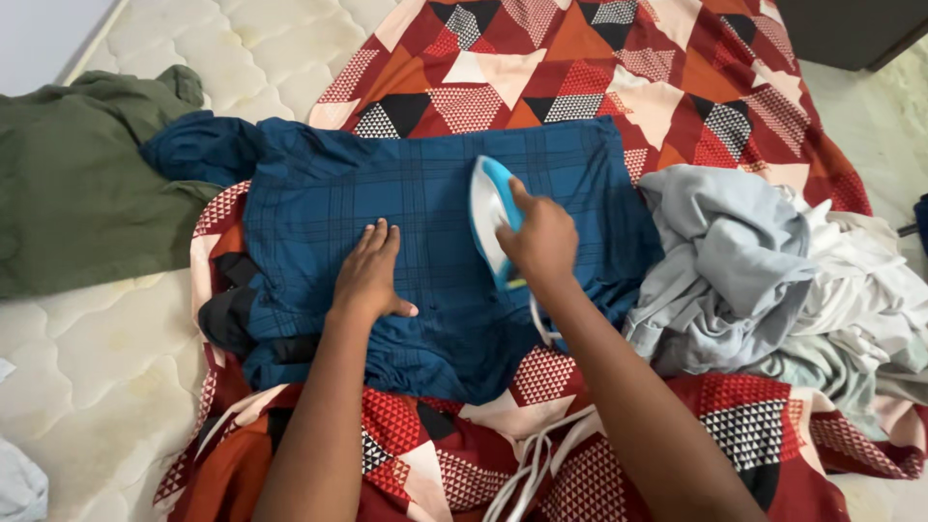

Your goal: The person irons a blue plaid shirt laid flat on a bed, smoothing the fabric with hands and using a handheld electric iron. The person adjusts the shirt's position and sleeves, then irons the body and sleeve areas before folding the sleeve.

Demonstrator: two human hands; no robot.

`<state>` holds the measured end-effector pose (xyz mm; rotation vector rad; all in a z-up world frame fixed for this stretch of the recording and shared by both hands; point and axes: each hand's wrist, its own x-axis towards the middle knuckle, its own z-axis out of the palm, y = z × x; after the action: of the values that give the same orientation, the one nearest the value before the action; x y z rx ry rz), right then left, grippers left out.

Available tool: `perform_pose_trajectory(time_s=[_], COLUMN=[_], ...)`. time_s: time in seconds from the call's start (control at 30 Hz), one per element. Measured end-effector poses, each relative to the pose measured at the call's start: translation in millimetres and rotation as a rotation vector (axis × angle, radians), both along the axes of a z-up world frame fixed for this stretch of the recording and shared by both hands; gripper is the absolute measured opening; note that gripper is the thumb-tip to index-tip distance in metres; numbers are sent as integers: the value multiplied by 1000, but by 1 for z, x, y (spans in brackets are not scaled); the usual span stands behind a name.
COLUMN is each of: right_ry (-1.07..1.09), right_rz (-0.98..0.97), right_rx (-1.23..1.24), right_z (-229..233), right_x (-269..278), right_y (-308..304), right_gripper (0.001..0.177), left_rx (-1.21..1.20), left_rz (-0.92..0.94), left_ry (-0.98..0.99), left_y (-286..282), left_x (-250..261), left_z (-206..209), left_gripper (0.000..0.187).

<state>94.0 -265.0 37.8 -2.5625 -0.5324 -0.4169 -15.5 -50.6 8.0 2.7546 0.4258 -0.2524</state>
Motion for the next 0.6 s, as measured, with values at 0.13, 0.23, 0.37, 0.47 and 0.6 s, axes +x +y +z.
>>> perform_pose_trajectory(time_s=[0.13,0.23,0.37,0.47,0.6], right_ry=[63,14,-52,-52,-62], right_rz=[-59,-65,-85,-52,-16], right_rx=[-24,-28,2,11,-50], right_z=[-5,-8,1,3,1], right_x=[-26,-14,32,41,9], right_y=[-29,-28,-4,-4,-35], right_gripper=[69,63,64,64,66], left_rx=[15,5,-15,-12,-14], left_rz=[-17,-35,-47,-43,-33], left_ry=[2,-42,-262,-271,-276], left_y=[2,0,9,8,9], left_x=[3,3,8,6,7], left_z=[-3,-10,-16,-22,-28], left_gripper=[136,129,116,113,114])
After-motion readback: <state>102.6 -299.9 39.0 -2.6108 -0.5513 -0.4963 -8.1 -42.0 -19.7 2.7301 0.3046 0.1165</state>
